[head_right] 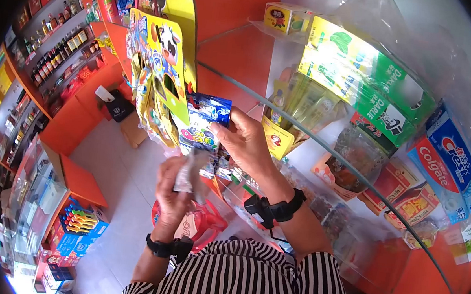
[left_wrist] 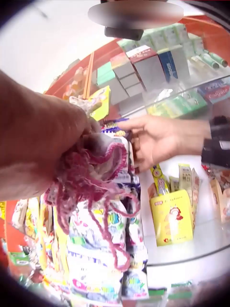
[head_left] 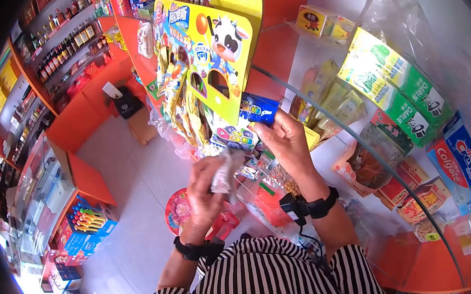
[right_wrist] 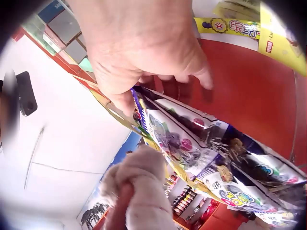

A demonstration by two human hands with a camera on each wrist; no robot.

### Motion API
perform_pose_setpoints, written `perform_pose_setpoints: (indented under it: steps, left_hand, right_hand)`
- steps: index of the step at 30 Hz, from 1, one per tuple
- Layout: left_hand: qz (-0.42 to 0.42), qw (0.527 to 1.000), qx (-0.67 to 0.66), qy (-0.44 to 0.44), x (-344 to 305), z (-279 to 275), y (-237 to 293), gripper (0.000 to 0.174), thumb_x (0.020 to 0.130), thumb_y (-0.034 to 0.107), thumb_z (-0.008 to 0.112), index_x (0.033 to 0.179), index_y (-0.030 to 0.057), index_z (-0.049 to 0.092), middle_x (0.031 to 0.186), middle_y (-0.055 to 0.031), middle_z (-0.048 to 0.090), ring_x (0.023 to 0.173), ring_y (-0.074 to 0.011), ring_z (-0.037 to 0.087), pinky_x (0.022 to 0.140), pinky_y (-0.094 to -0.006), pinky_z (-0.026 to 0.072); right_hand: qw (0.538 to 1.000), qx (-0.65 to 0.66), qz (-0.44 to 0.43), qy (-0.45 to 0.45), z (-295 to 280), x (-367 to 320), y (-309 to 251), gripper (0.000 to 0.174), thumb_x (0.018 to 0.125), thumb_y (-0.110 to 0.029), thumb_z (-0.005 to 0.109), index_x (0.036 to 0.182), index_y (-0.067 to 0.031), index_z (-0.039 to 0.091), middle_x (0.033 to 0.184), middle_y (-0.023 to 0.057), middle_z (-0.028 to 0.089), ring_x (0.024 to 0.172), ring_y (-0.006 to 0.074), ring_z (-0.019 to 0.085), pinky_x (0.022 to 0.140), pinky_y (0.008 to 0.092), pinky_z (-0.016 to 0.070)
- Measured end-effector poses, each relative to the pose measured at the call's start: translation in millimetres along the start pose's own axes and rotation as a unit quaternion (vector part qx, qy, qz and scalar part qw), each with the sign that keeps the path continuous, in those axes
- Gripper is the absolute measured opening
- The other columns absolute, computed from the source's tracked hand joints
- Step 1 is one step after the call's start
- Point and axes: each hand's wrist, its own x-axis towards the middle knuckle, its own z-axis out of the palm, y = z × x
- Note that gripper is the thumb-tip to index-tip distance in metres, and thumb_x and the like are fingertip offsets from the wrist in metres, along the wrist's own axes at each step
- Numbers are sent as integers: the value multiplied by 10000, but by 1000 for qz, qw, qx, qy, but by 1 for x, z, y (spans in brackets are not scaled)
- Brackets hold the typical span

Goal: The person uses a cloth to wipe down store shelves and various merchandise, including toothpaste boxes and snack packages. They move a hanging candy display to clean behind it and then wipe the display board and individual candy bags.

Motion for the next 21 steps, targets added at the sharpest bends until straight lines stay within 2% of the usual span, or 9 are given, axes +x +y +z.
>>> perform_pose_setpoints:
  steps: [1, 2, 4, 5, 8, 9, 13, 15, 21]
  left_hand:
    - [-3, 999, 5, 32, 3, -6, 4, 382, 740, 62, 643, 1119, 39, 611, 1118, -124, 576, 1046, -288, 541, 922, -397, 422]
    - [-6, 998, 11, 66, 8, -10, 9, 371, 767, 119, 635, 1123, 19, 603, 1128, -126, 580, 1067, -295, 528, 960, -421, 385]
    - [-25, 995, 21, 92, 21, -15, 19, 366, 779, 102, 626, 1133, 15, 596, 1156, -144, 566, 1084, -297, 510, 971, -408, 372]
    - [-4, 994, 7, 112, 31, -12, 23, 371, 778, 87, 623, 1141, 16, 592, 1158, -149, 560, 1092, -294, 505, 975, -407, 366]
    - [44, 992, -41, 108, 47, 11, 17, 383, 766, 23, 602, 1148, 9, 585, 1163, -155, 547, 1102, -295, 497, 979, -407, 360]
    - [49, 994, -12, 95, 48, 21, 15, 461, 718, -48, 614, 1167, 54, 581, 1153, -139, 516, 1072, -287, 519, 926, -358, 421]
    - [-5, 992, -11, 127, 28, 44, -8, 519, 653, -91, 625, 1146, 66, 581, 1122, -151, 526, 1056, -296, 527, 893, -335, 442]
    - [-19, 991, 31, 131, 14, 46, -12, 508, 649, -95, 617, 1131, 61, 579, 1096, -149, 531, 1035, -307, 530, 887, -349, 442]
    - [-92, 993, 11, 79, -34, 46, -42, 523, 647, -100, 612, 1141, 63, 562, 1080, -145, 533, 1027, -318, 530, 881, -362, 443]
  right_hand:
    - [998, -28, 41, -27, -4, -2, 1, 331, 887, -60, 595, 1200, 6, 509, 1087, 23, 577, 976, 69, 524, 844, 243, 440]
    - [998, -29, 45, -31, -3, -4, 4, 331, 887, -60, 595, 1200, 6, 509, 1087, 23, 577, 976, 69, 524, 844, 243, 440]
    - [997, -36, 53, -44, 1, -8, 9, 378, 862, -100, 634, 1202, -1, 502, 1094, 26, 569, 996, 73, 514, 855, 248, 432]
    - [994, -82, 67, -37, 2, -9, 9, 465, 811, -178, 696, 1186, -11, 477, 1002, 35, 595, 881, 109, 562, 783, 272, 476]
    - [986, -96, 131, -48, 9, -7, 8, 410, 846, -200, 634, 1187, -8, 510, 1054, 65, 611, 952, 124, 561, 825, 272, 462]
    - [989, -70, 125, -36, 5, -10, 23, 389, 866, -221, 595, 1182, -5, 525, 1063, 69, 615, 954, 127, 564, 837, 277, 457]
    - [993, -34, 108, -22, 12, -12, 29, 432, 883, -249, 579, 1223, 2, 487, 1131, 70, 584, 1018, 143, 541, 895, 290, 425]
    - [997, 10, 73, 31, 19, -14, 32, 455, 881, -255, 597, 1234, 5, 474, 1161, 73, 565, 1047, 146, 529, 912, 289, 414]
    - [992, 13, 121, 35, 21, -17, 43, 467, 845, -191, 655, 1227, 14, 482, 1163, 71, 566, 1043, 136, 532, 915, 289, 417]
